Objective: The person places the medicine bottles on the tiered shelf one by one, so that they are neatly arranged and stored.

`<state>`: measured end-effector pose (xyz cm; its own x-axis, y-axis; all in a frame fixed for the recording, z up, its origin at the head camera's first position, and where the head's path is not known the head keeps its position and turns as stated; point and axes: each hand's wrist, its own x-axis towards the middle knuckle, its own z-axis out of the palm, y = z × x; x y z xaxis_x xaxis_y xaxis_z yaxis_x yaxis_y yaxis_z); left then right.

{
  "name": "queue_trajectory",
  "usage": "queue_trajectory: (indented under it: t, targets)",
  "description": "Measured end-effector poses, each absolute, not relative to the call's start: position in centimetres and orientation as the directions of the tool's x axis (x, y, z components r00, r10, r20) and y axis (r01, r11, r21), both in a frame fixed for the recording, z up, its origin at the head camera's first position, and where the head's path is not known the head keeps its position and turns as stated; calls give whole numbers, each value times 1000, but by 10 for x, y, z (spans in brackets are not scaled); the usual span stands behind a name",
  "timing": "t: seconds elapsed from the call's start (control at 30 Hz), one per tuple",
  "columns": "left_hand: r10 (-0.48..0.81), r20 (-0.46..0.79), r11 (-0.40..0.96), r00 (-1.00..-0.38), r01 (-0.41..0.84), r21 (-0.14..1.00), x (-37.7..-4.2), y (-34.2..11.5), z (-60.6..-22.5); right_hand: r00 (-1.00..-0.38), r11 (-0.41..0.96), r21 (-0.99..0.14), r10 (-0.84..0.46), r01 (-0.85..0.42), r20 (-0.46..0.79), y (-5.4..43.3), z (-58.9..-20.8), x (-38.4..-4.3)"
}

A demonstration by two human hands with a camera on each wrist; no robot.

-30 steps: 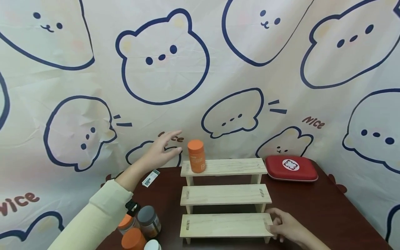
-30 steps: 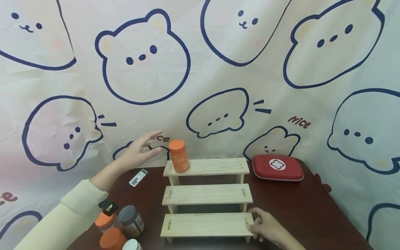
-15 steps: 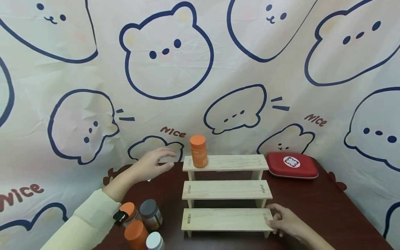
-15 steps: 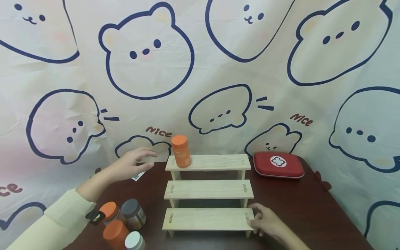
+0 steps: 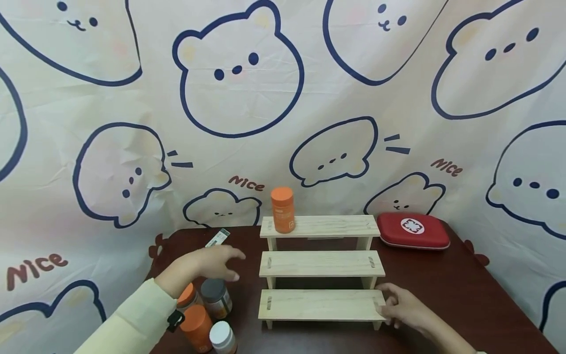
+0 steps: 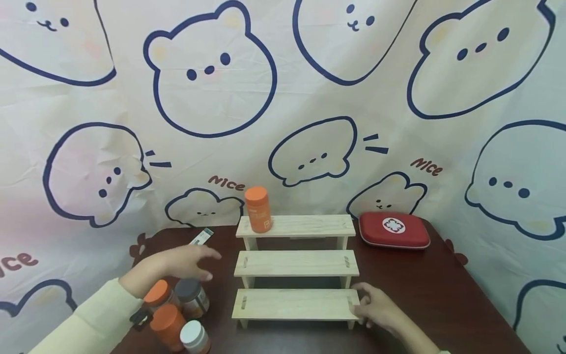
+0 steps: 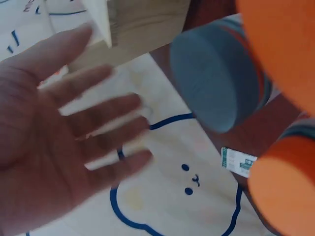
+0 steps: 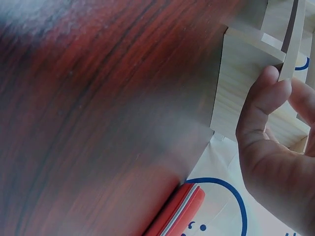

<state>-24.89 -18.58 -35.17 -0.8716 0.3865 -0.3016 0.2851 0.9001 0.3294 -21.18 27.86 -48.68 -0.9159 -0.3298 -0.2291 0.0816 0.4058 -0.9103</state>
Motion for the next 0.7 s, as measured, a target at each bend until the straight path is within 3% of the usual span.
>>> queue_trajectory:
  t: [0.23,0.7]
  targets:
    - [288,-456,955,-842,217,202,-243,-179,-366,-921,426,-900,-307,94,-241,281,-484,-211]
    - [188,-440,960,-878,259,-106,-237,-181,-367,-913,402,-912,-338,80,-229,277,-484,-212]
